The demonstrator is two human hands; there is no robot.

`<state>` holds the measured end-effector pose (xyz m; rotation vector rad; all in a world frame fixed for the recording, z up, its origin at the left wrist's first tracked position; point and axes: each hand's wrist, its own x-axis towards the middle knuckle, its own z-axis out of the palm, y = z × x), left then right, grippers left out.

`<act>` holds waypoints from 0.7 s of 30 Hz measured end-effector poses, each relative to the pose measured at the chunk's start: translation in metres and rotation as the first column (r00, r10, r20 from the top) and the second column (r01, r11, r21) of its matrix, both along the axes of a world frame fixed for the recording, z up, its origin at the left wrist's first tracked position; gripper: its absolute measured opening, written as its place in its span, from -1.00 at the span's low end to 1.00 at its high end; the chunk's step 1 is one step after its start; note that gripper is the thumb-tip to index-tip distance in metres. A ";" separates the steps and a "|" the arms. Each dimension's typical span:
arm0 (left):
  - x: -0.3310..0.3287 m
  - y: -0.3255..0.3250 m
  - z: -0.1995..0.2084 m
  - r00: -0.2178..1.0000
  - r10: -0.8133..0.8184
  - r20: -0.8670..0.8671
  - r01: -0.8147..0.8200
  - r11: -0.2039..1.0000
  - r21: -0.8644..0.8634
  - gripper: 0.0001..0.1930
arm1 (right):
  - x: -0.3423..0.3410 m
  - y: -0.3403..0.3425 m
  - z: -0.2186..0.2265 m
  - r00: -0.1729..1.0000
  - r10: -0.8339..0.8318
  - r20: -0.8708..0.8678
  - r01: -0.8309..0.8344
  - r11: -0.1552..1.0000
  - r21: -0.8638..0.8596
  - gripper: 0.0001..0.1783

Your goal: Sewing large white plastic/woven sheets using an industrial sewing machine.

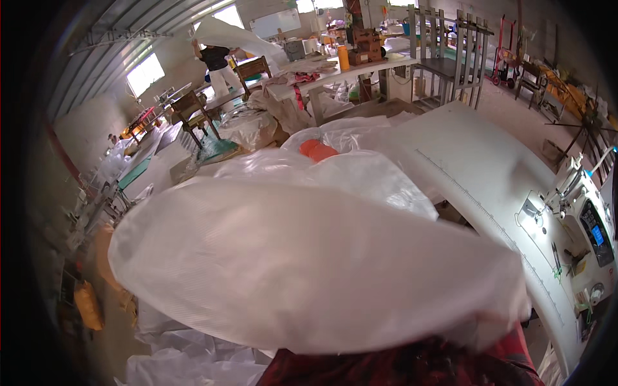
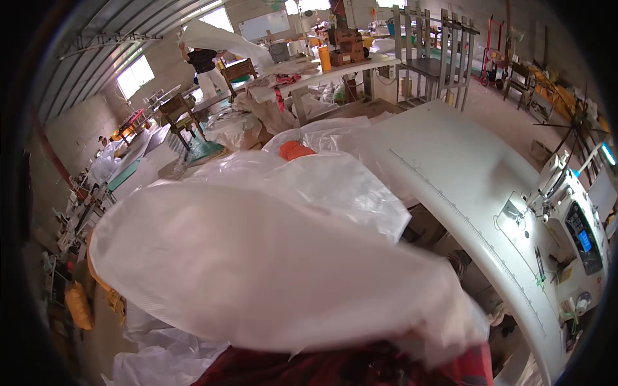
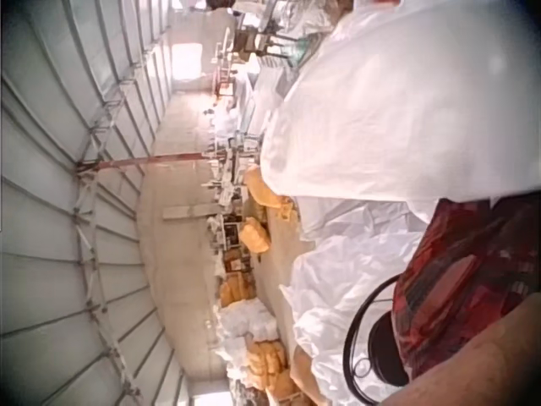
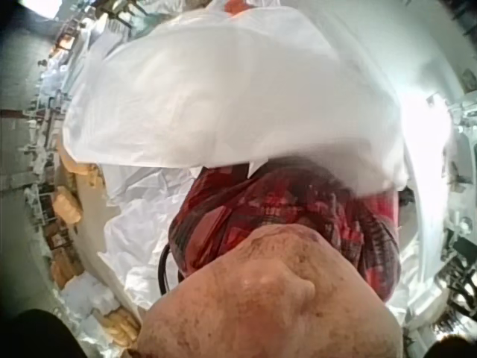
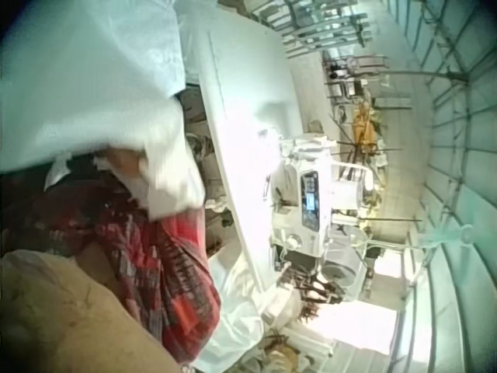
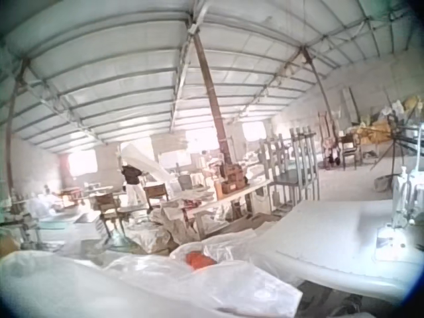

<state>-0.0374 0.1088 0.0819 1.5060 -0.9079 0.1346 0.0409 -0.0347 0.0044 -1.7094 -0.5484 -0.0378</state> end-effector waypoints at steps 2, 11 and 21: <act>0.017 0.009 0.013 0.975 0.219 0.040 -0.218 0.976 -0.019 -0.82 | 0.001 0.010 0.012 0.996 0.087 -0.027 -0.084 0.993 0.081 -0.25; 0.092 0.039 0.084 0.612 0.717 0.334 -0.747 0.663 -0.055 -0.57 | -0.004 0.007 0.019 0.776 0.599 -0.200 -0.317 0.643 0.697 -0.32; 0.129 0.041 0.135 0.784 0.544 0.300 -0.515 0.839 -0.176 -0.72 | -0.054 0.027 -0.002 0.944 0.259 -0.206 -0.154 0.895 0.418 -0.41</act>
